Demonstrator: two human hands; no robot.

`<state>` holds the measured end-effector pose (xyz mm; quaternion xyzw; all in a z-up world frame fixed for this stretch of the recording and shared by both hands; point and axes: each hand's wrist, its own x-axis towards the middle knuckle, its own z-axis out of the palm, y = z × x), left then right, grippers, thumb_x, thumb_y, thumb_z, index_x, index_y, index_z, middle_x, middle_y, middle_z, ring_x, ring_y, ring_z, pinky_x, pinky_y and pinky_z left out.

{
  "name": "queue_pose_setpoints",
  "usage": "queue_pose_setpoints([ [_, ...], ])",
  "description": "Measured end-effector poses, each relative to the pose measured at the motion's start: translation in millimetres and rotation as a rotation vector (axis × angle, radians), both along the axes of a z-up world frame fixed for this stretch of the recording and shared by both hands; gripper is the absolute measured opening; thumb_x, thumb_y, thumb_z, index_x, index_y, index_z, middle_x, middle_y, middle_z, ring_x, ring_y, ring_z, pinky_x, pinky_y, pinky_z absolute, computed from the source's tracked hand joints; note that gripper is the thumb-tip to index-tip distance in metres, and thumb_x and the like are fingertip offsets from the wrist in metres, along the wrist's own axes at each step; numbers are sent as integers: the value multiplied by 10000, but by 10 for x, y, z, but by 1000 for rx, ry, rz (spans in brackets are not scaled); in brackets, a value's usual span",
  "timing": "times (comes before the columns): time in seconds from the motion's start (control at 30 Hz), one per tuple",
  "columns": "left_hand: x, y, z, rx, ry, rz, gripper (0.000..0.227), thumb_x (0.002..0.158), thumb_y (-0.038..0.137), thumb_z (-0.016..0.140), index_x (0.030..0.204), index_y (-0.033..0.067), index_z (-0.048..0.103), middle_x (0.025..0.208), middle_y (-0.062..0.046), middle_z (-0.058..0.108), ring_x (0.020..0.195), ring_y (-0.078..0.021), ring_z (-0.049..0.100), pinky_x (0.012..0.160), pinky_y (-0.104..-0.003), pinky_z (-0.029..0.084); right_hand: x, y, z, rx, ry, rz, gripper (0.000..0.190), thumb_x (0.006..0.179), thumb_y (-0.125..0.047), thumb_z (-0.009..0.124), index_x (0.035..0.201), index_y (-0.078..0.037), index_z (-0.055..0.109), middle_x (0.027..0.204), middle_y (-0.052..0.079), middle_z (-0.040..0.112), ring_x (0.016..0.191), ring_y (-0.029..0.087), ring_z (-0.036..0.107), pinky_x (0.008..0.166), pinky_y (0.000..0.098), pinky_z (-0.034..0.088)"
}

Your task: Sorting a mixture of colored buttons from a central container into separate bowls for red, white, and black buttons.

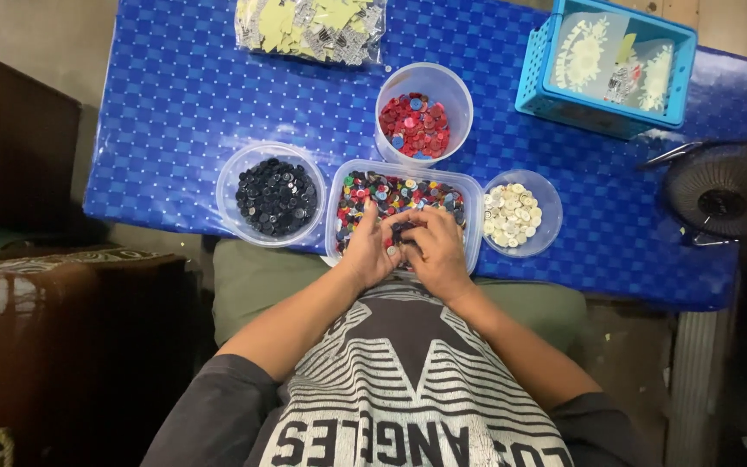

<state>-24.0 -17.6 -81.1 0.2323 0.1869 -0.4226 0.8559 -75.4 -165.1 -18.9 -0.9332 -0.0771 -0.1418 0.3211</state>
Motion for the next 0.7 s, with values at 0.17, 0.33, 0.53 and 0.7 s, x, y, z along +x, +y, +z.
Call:
queue_pose_setpoints([
  [0.17, 36, 16, 95, -3, 35, 7, 1025, 919, 838, 315, 1437, -20, 531, 1247, -281, 653, 945, -352, 727, 826, -414, 639, 33, -18, -32, 162, 15, -31, 55, 877, -181, 790, 865, -154, 744, 1097, -2, 666, 1188, 284, 594, 1014, 412, 436],
  [0.33, 64, 8, -69, -21, 42, 26, 1036, 941, 827, 264, 1422, -48, 539, 1296, -298, 633, 1076, -395, 697, 922, -487, 596, 97, -14, 189, 296, -6, -37, 71, 978, -120, 717, 915, -97, 741, 915, 71, 691, 916, 339, 685, 838, 408, 532],
  [0.53, 30, -42, -17, 13, 52, 5, 1059, 926, 847, 291, 1449, -47, 514, 1300, -281, 624, 1087, -376, 690, 923, -459, 601, 112, -15, 16, 107, -91, 20, 59, 940, -187, 740, 884, -171, 748, 844, 24, 697, 812, 262, 696, 777, 364, 522],
  [0.7, -9, -109, 97, 130, 76, -28, 885, 967, 766, 353, 1353, 28, 655, 1205, -230, 693, 1028, -350, 701, 899, -404, 614, 187, 114, 239, -157, -104, 84, 53, 938, -176, 699, 976, -167, 735, 806, 12, 627, 775, 244, 645, 698, 374, 478],
])
